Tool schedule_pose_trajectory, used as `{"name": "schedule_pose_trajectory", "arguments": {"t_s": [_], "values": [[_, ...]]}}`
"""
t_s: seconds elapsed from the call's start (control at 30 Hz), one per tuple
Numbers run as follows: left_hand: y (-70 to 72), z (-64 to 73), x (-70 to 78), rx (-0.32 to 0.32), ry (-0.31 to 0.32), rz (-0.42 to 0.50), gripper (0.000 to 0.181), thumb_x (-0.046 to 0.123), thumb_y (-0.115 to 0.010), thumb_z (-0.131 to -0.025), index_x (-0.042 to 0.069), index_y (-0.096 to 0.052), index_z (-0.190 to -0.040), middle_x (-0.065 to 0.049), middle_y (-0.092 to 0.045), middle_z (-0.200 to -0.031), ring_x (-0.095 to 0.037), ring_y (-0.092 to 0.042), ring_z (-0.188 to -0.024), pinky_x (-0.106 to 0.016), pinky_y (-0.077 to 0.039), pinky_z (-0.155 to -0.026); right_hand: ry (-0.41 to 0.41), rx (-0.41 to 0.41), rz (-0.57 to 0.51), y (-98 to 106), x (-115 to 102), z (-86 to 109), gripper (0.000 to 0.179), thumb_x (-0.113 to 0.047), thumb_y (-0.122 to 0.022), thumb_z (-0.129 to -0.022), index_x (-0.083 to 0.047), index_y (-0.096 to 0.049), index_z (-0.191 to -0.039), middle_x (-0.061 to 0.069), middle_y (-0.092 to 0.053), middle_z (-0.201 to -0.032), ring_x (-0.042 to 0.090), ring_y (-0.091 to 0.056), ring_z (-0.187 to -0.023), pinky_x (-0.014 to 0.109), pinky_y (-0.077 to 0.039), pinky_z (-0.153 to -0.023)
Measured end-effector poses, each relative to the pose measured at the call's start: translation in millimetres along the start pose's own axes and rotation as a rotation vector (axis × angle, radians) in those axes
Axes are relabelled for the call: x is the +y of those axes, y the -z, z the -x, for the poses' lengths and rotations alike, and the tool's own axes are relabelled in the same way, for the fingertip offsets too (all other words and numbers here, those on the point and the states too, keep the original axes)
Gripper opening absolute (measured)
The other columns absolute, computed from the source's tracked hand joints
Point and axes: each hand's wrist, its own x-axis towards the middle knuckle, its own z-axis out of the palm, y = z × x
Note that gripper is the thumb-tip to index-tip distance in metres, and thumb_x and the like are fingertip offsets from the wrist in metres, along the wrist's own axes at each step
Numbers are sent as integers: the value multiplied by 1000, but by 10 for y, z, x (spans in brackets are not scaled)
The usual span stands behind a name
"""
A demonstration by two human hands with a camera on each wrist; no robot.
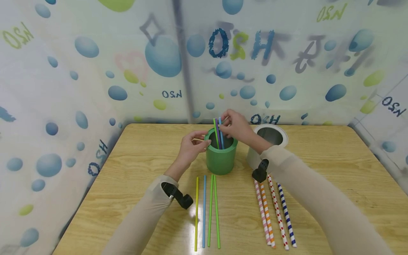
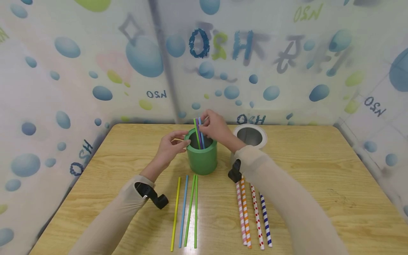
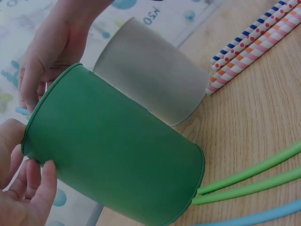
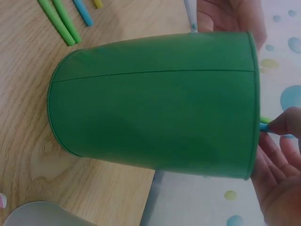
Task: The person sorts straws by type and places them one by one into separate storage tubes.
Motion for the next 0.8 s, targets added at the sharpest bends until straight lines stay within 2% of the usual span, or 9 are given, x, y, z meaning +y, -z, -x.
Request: {"name": "schedule_pose_trajectory", "arguments": {"t_s": [0.13,0.37,0.57,0.8], "values": [[10,1,25,-12,17,10,35,6,-65,-84,-2,-58,-118,-12,-52,-95,-14,-56,-75,-40,-54,-71,-22,7,31,-45,-5,-23,19,-5,-58,-86,0,-49,-103,14,-62,-85,22,-62,-67,30,-53,-56],[-5,118,271,-24,26,12,34,1,-63,-84,-7,-56,-117,-12,-51,-92,-13,-55,-73,-46,-53,-74,-85,37,76,-100,8,-46,19,-8,-59,-86,-2,-51,-102,13,-62,-86,22,-62,-67,29,-53,-57],[-11,115,267,-22,26,21,34,0,-63,-84,-7,-57,-117,-12,-51,-91,-13,-55,-73,-50,-51,-76,-98,29,20,-74,7,-31,19,-9,-60,-87,0,-51,-101,15,-61,-86,26,-64,-70,30,-54,-58],[-5,121,276,-23,33,12,34,1,-63,-84,-7,-57,-117,-14,-51,-93,-12,-54,-73,-42,-54,-72,-71,-3,-44,-11,19,1,21,-9,-60,-87,3,-52,-103,18,-63,-85,28,-65,-70,31,-55,-58]]}}
